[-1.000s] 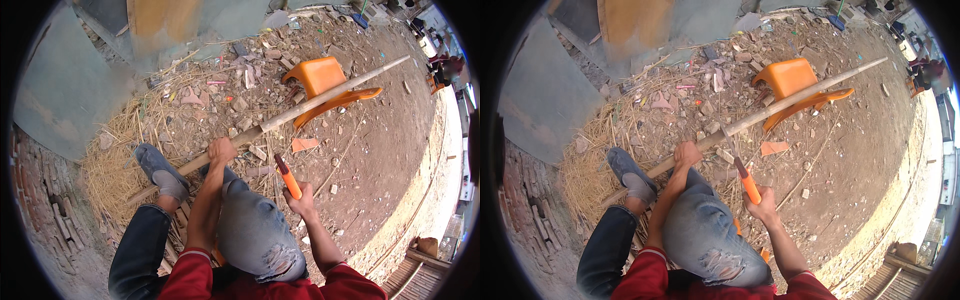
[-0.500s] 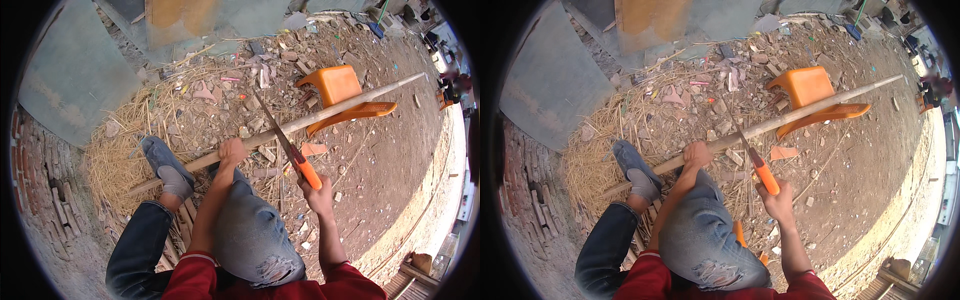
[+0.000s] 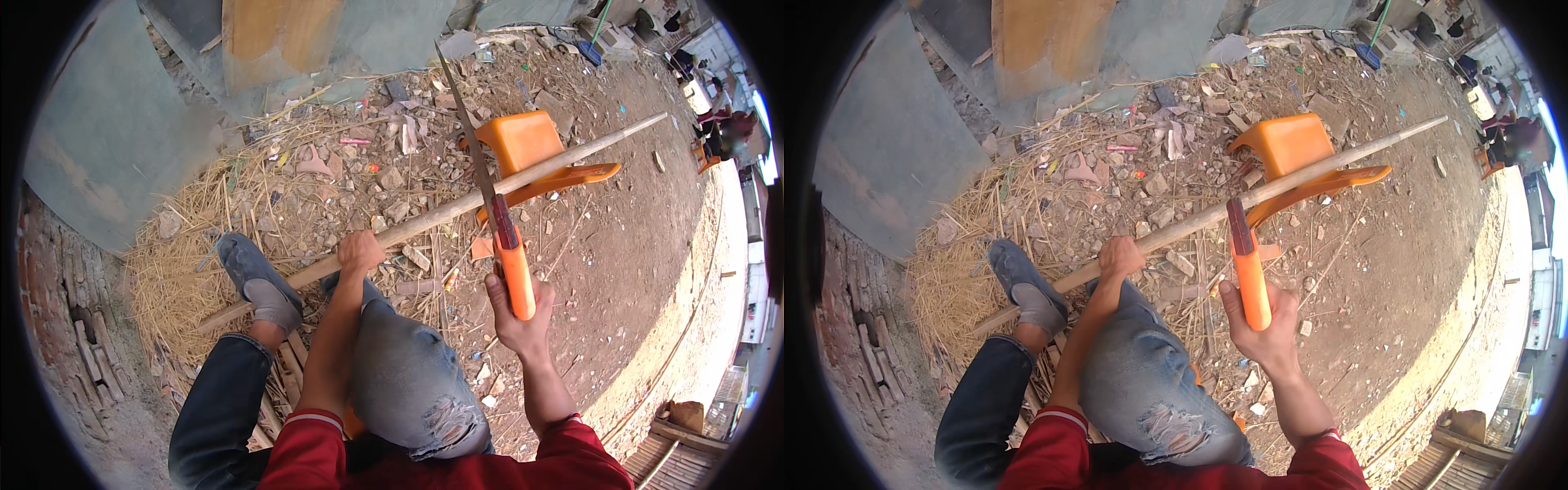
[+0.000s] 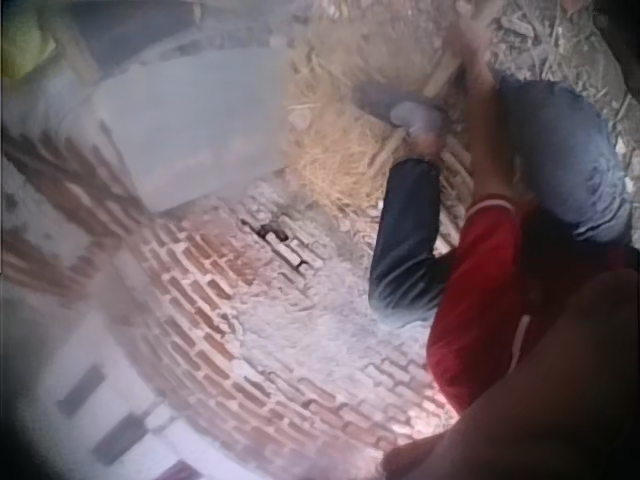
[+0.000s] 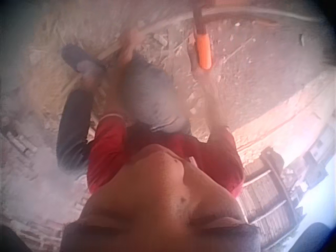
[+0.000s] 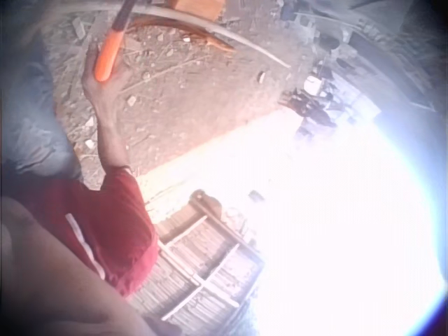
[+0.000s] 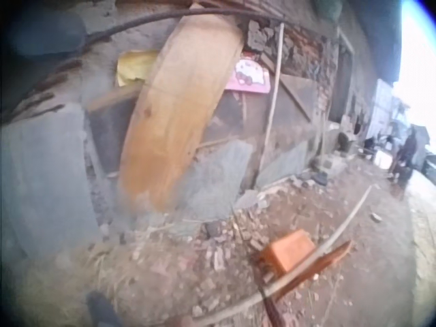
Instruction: The person sits on the ground and uses a hand saw to cut a long wooden stick. They hold the stick with their left hand and saw with their right hand, eventually splitting the stick into two pieces.
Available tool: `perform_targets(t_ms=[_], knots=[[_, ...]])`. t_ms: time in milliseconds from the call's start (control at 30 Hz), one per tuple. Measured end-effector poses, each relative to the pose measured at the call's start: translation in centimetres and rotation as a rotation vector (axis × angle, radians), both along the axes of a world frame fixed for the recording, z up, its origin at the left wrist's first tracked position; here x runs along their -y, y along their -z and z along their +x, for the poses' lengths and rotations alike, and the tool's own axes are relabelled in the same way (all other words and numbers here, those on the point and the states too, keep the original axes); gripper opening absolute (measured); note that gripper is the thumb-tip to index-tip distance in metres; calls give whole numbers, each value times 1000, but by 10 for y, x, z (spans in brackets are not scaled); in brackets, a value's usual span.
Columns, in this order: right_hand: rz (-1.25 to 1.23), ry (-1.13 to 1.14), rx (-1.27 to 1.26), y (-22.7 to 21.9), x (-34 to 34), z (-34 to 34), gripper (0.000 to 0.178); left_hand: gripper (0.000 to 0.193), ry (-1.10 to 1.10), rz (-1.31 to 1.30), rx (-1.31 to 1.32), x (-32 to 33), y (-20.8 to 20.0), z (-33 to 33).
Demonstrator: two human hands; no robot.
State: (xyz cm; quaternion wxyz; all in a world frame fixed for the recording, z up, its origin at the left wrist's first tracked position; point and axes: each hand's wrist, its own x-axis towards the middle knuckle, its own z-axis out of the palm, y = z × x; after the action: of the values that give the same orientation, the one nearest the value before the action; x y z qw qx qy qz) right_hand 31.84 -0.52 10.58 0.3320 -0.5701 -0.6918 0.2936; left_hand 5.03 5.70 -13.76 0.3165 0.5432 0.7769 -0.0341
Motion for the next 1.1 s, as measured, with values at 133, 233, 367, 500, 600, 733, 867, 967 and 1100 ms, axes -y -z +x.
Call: perform_targets(t_ms=[133, 233, 367, 500, 600, 733, 867, 967, 1100], knots=[[-235, 98, 5, 71, 35, 21, 24, 31, 0, -16, -1, -1, -1, 5], [-294, 59, 71, 102, 52, 25, 25, 32, 3, -25, -3, -3, -3, 4], [-326, 36, 46, 114, 51, 25, 26, 35, -1, -8, -5, 0, -3, 4], [-424, -2, 75, 99, 55, 26, 25, 34, -5, -18, -7, -1, 4, 3], [-468, -16, 109, 82, 90, 49, 20, 33, -5, -24, -4, 0, 1, 0], [-492, 0, 151, 58, 141, 77, 16, 32, 15, -33, 0, -4, 6, -1], [-410, 25, 119, 113, 77, 38, 15, 32, 21, 5, 9, -4, 14, 4], [-243, -54, 118, 136, 26, -25, 14, 33, 18, 38, -10, 3, 12, -2], [-279, -60, 21, 167, 4, -18, 16, 31, -10, 31, -25, -10, 4, -16]])
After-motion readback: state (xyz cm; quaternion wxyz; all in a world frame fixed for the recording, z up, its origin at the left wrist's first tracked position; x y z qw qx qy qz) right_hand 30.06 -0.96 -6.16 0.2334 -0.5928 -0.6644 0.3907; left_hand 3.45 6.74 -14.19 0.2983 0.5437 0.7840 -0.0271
